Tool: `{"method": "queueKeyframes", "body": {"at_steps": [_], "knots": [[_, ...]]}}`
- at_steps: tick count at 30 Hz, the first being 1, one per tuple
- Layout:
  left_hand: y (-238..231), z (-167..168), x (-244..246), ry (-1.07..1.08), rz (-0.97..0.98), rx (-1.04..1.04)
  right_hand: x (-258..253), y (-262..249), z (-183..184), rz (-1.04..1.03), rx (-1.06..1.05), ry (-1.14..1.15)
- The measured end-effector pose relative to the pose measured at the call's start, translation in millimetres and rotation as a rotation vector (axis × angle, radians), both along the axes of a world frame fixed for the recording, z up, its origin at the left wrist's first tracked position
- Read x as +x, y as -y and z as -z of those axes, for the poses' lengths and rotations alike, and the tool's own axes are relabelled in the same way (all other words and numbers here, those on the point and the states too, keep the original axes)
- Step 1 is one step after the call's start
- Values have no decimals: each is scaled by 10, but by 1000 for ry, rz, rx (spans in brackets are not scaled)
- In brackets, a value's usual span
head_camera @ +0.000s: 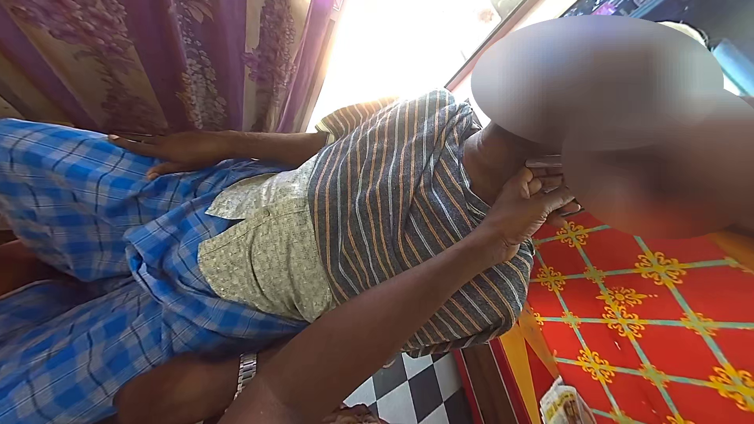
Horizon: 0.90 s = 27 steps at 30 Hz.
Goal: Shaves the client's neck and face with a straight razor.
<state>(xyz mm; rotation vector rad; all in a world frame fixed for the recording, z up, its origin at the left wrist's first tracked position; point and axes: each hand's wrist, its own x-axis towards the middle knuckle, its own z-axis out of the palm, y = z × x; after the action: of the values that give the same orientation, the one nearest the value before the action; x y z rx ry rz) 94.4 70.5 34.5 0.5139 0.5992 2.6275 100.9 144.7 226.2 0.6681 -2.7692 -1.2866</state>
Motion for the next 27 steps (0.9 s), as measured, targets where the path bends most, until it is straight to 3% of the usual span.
{"method": "queueKeyframes", "body": {"at_steps": [14,18,23,27], "knots": [[13,9,2,-55,-34,-75,-178,367,37,-104,-242,-138],[76,87,37,-98,-87,-143,-46,64,8,-121,-462,-203],[241,188,-5,26,-326,-75,702,-124,155,71,-853,-93],[349,90,-200,36,-193,-4,1176,-521,591,110,-1224,155]]}}
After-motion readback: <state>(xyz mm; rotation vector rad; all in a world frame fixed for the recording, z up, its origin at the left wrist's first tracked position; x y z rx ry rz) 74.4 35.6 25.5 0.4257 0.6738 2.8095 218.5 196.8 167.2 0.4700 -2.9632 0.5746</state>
